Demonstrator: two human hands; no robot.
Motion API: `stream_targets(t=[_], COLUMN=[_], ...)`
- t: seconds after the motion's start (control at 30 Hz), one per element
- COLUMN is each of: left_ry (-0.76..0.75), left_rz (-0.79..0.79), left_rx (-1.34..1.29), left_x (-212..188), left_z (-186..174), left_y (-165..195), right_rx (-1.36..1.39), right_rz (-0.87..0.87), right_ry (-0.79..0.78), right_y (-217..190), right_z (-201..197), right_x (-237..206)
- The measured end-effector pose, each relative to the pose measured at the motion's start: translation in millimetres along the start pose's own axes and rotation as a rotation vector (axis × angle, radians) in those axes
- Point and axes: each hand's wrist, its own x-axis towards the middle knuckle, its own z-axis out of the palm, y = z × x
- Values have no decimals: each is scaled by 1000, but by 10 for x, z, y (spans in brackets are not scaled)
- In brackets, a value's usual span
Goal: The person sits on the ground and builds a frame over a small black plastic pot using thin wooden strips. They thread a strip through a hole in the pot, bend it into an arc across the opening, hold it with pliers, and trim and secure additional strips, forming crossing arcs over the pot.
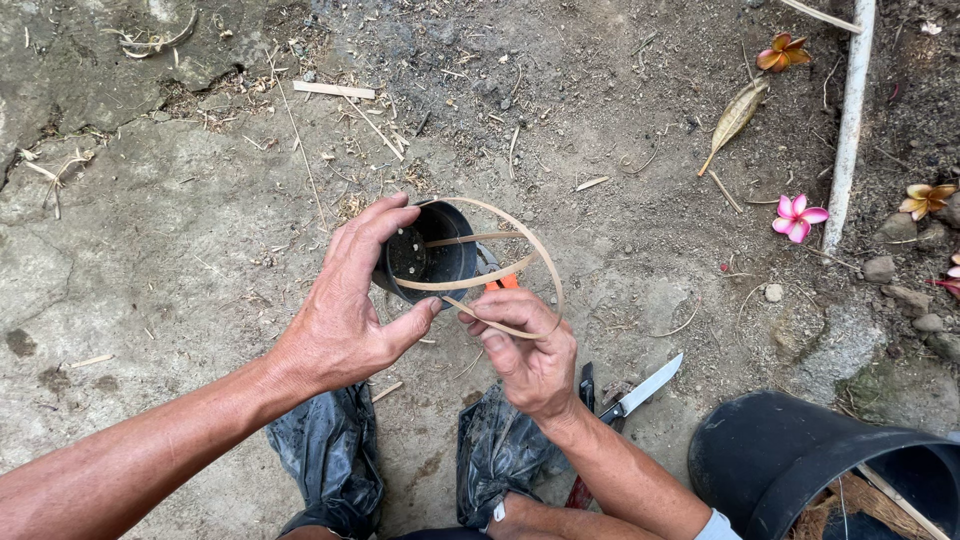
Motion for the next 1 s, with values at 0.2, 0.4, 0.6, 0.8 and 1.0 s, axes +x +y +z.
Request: stream_targets(t=[0.2,0.4,0.6,0.8,1.0], left_ry=[-6,-41,-33,-27,-38], left_rz=[13,-40,-46,-28,-42], left_rx=[-8,-41,-47,-57,-61], left_x=[-9,4,15,18,15], left_z=[-26,-24,-23,-17,-22], left_y=[3,6,17,17,24], right_rx=[-226,-175,77,156,234], right_rz=[-67,-115,-88,-122,-126], right_ry=[-25,38,104,107,81], right_y=[-87,-54,62,133,126], right_z=[-70,-49,4,-23,-36], right_x=[73,66,-26,-81,-78])
